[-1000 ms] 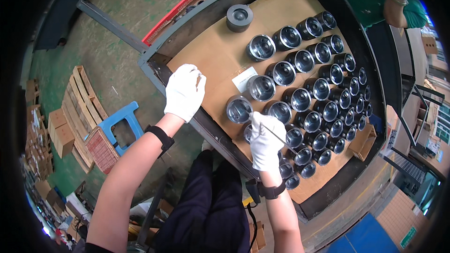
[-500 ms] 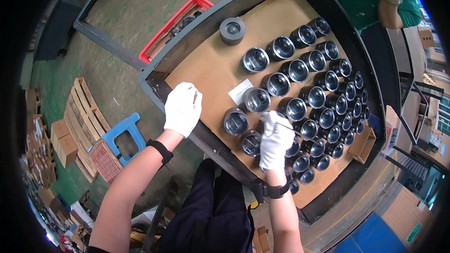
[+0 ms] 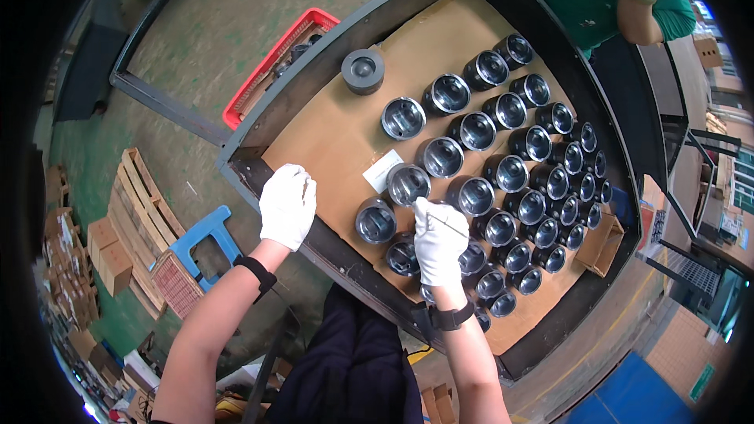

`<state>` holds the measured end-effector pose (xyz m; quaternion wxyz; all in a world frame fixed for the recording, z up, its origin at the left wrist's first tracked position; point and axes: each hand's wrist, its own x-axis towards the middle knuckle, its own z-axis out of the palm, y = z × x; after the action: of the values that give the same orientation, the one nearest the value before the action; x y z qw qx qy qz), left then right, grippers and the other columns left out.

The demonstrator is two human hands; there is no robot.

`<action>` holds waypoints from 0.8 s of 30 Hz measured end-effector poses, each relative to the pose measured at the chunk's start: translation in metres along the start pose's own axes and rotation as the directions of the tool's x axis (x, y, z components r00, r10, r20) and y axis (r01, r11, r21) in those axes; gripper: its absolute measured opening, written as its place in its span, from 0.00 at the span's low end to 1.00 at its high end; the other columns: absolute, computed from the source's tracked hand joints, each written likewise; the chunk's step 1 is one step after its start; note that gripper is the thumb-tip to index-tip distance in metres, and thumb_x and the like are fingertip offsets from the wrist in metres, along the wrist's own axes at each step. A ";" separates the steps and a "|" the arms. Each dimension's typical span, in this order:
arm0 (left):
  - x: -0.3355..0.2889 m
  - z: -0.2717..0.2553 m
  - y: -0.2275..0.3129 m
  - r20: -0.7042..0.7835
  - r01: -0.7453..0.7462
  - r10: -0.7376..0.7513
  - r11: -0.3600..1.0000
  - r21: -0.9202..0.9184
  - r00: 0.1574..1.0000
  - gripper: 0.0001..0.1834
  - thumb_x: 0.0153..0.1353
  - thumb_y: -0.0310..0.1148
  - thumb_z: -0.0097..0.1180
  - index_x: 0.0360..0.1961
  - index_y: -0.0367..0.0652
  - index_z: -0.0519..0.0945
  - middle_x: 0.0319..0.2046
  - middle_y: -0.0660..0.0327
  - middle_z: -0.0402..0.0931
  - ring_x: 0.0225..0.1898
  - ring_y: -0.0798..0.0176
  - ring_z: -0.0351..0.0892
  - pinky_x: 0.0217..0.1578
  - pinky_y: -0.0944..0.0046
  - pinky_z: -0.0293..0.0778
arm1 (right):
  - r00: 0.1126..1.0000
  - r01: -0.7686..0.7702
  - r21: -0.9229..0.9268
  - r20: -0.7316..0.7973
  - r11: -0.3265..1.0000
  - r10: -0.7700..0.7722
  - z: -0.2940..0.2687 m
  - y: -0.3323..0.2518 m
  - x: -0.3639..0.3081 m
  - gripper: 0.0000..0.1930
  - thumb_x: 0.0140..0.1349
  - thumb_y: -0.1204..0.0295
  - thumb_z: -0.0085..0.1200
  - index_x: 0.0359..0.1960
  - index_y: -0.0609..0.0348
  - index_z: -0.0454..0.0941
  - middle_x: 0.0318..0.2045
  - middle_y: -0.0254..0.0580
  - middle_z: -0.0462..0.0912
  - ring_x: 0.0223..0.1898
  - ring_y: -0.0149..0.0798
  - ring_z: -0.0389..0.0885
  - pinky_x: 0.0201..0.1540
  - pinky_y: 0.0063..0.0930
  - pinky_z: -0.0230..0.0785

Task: The recorder uses a metal rod to inspect the inside of metal pistons and organizes them in a bin, before moving to another station.

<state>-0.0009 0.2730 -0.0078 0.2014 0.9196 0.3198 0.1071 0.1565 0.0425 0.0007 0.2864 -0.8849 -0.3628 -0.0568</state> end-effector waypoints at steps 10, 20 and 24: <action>0.003 -0.003 -0.002 0.082 0.014 -0.018 0.998 0.054 0.996 0.08 0.63 0.33 0.58 0.30 0.41 0.82 0.37 0.56 0.80 0.45 0.53 0.80 0.48 0.54 0.75 | 0.998 0.016 0.079 -0.063 0.997 -0.011 -0.005 0.010 0.036 0.02 0.62 0.75 0.65 0.32 0.55 0.86 0.24 0.42 0.83 0.26 0.45 0.82 0.31 0.34 0.72; 0.007 -0.003 0.003 0.143 0.007 -0.017 0.998 0.070 0.990 0.08 0.62 0.32 0.57 0.31 0.40 0.83 0.37 0.57 0.80 0.45 0.53 0.80 0.49 0.54 0.75 | 0.990 0.085 -0.095 0.121 0.992 -0.073 0.007 0.015 0.050 0.03 0.63 0.72 0.63 0.31 0.55 0.85 0.22 0.44 0.81 0.24 0.48 0.80 0.29 0.38 0.72; 0.011 -0.006 0.006 0.133 0.013 -0.019 0.999 0.045 0.991 0.08 0.61 0.28 0.56 0.29 0.36 0.83 0.35 0.50 0.81 0.42 0.46 0.81 0.47 0.52 0.77 | 0.946 -0.320 0.280 0.050 0.905 0.320 -0.021 0.040 0.055 0.07 0.70 0.75 0.57 0.37 0.61 0.87 0.29 0.43 0.88 0.28 0.42 0.85 0.33 0.32 0.77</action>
<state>0.0087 0.2772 0.0006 0.2031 0.9263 0.3152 0.0365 0.2258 0.0420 0.0166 0.4154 -0.8821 -0.2175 0.0447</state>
